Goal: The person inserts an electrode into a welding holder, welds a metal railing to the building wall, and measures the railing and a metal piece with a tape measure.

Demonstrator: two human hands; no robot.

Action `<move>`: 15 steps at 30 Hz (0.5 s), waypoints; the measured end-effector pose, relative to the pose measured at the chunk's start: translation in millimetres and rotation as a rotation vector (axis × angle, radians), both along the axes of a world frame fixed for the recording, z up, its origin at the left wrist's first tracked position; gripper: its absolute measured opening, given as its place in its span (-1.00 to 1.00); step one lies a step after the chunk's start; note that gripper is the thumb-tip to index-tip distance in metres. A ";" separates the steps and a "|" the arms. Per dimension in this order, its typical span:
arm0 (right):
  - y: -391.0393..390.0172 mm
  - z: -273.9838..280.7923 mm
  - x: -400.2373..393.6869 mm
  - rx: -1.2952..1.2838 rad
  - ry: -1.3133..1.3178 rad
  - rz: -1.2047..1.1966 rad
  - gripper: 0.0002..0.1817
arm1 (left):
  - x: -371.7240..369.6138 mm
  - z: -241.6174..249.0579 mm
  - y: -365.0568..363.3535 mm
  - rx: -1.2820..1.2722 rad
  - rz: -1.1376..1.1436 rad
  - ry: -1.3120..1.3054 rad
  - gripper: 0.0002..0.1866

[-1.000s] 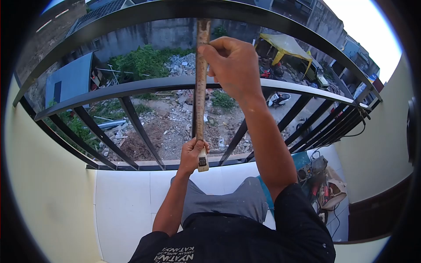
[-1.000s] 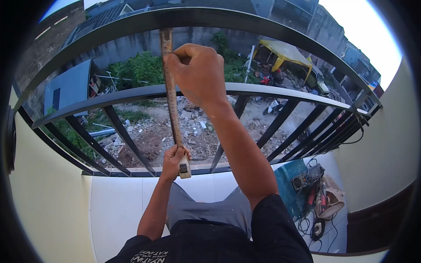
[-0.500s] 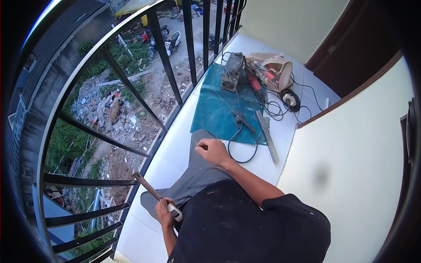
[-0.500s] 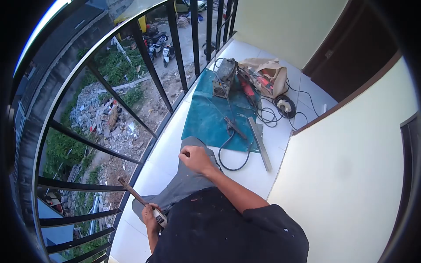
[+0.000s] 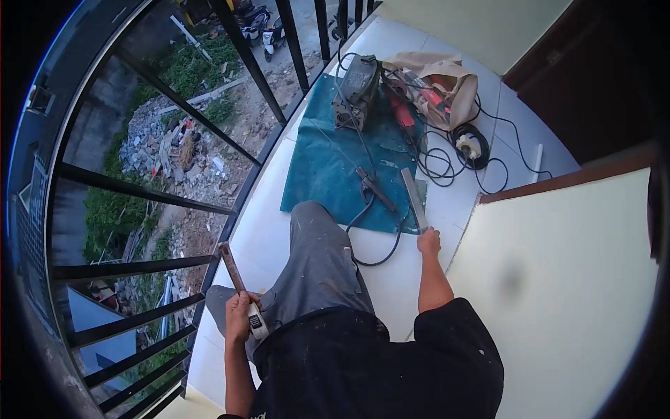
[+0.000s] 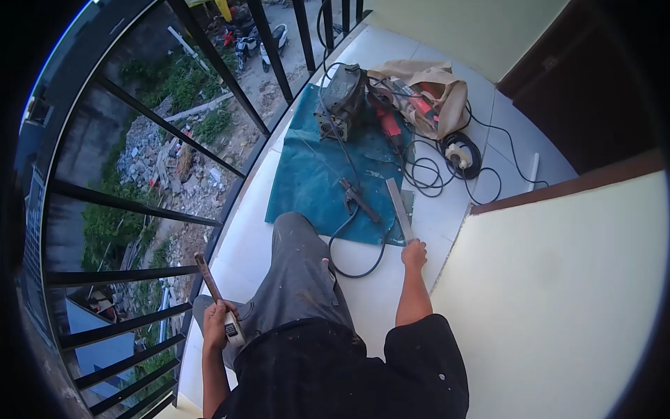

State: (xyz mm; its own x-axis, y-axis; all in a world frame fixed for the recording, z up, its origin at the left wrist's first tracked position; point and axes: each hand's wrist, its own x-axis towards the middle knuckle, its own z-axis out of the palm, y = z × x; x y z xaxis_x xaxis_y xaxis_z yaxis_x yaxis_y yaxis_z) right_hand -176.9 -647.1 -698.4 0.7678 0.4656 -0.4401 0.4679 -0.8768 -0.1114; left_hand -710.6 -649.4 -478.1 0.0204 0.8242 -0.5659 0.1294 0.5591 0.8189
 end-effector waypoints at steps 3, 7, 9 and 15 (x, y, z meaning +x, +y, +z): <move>-13.2 -16.3 13.3 0.108 0.069 0.119 -0.63 | 5.2 13.9 14.6 0.000 0.022 0.038 -0.50; -32.6 -0.6 7.0 0.315 0.094 0.184 -0.63 | 2.7 45.2 17.4 0.047 0.080 0.042 -0.49; -37.8 33.4 -16.8 0.453 0.166 0.164 -0.59 | -4.0 57.1 13.3 0.049 0.113 0.022 -0.48; 23.5 87.6 -75.0 0.509 0.410 0.466 -0.42 | -14.5 78.4 14.0 0.083 0.018 0.019 -0.50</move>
State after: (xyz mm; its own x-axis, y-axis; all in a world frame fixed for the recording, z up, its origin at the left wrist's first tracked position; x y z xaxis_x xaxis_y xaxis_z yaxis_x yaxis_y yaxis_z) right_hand -251.9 -623.6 -610.8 0.2681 0.9180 -0.2924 0.6089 -0.3966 -0.6869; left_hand -725.1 -635.4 -399.7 -0.0052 0.8683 -0.4961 0.1361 0.4921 0.8599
